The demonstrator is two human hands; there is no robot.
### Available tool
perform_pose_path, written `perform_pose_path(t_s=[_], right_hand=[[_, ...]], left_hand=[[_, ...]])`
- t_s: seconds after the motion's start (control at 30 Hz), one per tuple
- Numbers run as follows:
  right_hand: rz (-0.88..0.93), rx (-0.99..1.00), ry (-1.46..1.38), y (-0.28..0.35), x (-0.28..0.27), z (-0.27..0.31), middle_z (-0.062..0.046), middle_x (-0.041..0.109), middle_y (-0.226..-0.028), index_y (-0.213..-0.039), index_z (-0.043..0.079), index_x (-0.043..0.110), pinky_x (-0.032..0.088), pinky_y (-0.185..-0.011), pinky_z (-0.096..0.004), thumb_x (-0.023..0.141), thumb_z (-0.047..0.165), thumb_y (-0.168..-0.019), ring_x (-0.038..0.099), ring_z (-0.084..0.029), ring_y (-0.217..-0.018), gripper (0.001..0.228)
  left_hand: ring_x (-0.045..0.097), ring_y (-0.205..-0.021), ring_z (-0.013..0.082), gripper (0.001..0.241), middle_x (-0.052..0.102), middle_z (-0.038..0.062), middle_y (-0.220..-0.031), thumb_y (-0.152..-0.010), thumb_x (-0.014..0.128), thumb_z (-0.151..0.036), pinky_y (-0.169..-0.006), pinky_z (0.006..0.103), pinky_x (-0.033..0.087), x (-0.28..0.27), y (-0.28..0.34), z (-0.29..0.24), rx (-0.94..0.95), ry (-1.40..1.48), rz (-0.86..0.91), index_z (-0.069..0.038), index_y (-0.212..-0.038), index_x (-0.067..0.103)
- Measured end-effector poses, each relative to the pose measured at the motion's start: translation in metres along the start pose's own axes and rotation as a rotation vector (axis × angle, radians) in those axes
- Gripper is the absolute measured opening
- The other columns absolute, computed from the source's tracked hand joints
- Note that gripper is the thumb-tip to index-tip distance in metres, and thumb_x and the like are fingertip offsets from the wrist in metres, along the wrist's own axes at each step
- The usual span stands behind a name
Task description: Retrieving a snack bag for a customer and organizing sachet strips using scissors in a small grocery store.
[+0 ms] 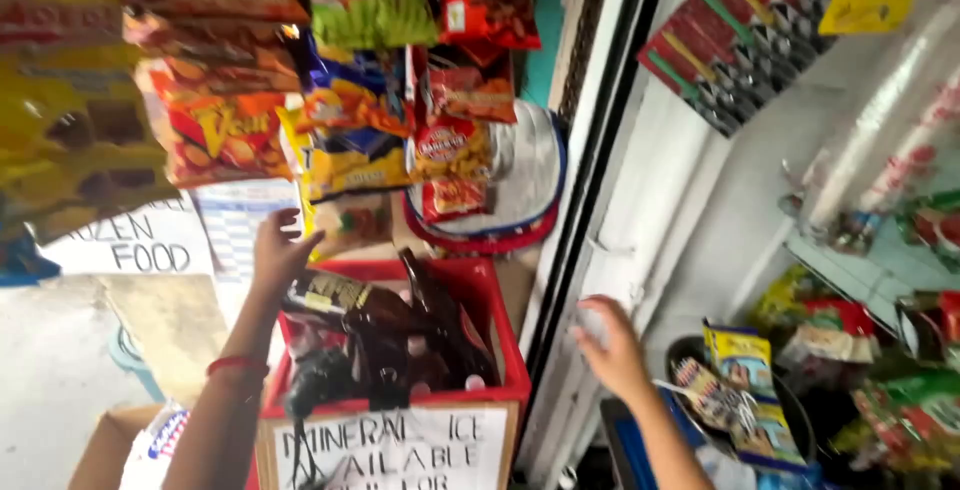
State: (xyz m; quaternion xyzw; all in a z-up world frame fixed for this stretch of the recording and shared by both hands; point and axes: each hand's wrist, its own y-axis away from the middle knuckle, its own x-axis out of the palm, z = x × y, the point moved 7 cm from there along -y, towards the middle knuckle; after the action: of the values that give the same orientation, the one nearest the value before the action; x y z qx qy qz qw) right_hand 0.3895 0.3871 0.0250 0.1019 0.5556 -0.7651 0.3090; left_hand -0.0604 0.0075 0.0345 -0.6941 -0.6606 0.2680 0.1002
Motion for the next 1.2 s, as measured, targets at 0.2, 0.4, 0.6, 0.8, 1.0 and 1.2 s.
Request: perform_pose_path(t_s=[0.2, 0.4, 0.6, 0.8, 1.0, 1.2], right_hand=[[0.333, 0.082, -0.368, -0.094, 0.139, 0.071, -0.003, 0.068, -0.114, -0.116, 0.013, 0.068, 0.055, -0.093, -0.028, 0.072, 0.008, -0.089, 0.068, -0.016, -0.106, 0.028], [0.329, 0.698, -0.935, -0.156, 0.283, 0.041, -0.014, 0.073, -0.118, -0.127, 0.015, 0.064, 0.064, -0.076, -0.032, 0.073, 0.042, -0.094, 0.075, -0.025, -0.099, 0.044], [0.124, 1.009, -1.666, -0.217, 0.312, 0.108, -0.019, 0.012, -0.162, -0.159, 0.005, -0.012, 0.039, -0.116, -0.047, 0.075, 0.060, -0.088, 0.034, -0.037, -0.144, 0.125], [0.004, 1.153, -1.667, -0.217, 0.290, 0.105, -0.001, 0.043, -0.094, -0.102, 0.012, 0.041, 0.045, -0.065, -0.033, 0.077, 0.061, -0.084, 0.049, -0.020, -0.083, 0.063], [-0.058, 1.217, -1.820, -0.222, 0.290, 0.087, -0.009, 0.049, -0.111, -0.116, 0.014, 0.045, 0.053, -0.085, -0.055, 0.063, 0.055, -0.096, 0.055, -0.034, -0.105, 0.049], [-0.026, 1.109, -1.759, -0.231, 0.276, 0.082, -0.013, 0.069, -0.113, -0.119, 0.007, 0.060, 0.057, -0.090, -0.054, 0.070, 0.048, -0.092, 0.068, -0.034, -0.104, 0.050]], left_hand=[[0.043, -0.142, 0.0389, 0.147, 0.038, 0.020, -0.159, -0.047, 0.094, -0.047, -0.111, 0.0499, 0.040, 0.048, -0.049, 0.025, -0.035, -0.131, 0.016, -0.003, -0.161, 0.013], [0.066, -0.103, 0.0366, 0.104, 0.063, 0.022, -0.112, -0.067, 0.096, -0.030, -0.097, 0.0500, 0.049, 0.078, -0.002, -0.031, 0.075, 0.190, -0.083, -0.003, -0.146, 0.035], [0.062, -0.120, 0.0335, 0.095, 0.059, 0.008, -0.122, -0.067, 0.076, -0.072, -0.103, 0.0603, 0.045, 0.113, -0.010, 0.023, -0.125, -0.302, -0.083, -0.019, -0.141, 0.051], [0.049, -0.136, 0.0491, 0.070, 0.051, 0.030, -0.139, -0.090, 0.077, -0.028, -0.109, 0.0653, 0.041, 0.043, -0.019, -0.070, -0.097, 0.487, 0.011, 0.001, -0.145, 0.043], [0.065, -0.117, 0.0418, 0.070, 0.063, 0.022, -0.119, -0.083, 0.087, -0.035, -0.094, 0.0517, 0.057, 0.047, -0.067, -0.103, 0.015, 0.228, -0.068, -0.005, -0.139, 0.057], [0.072, -0.080, 0.0365, 0.024, 0.074, 0.007, -0.078, -0.078, 0.080, -0.043, -0.089, 0.0470, 0.051, 0.086, -0.059, -0.095, 0.243, -0.200, -0.423, -0.024, -0.093, 0.078]])
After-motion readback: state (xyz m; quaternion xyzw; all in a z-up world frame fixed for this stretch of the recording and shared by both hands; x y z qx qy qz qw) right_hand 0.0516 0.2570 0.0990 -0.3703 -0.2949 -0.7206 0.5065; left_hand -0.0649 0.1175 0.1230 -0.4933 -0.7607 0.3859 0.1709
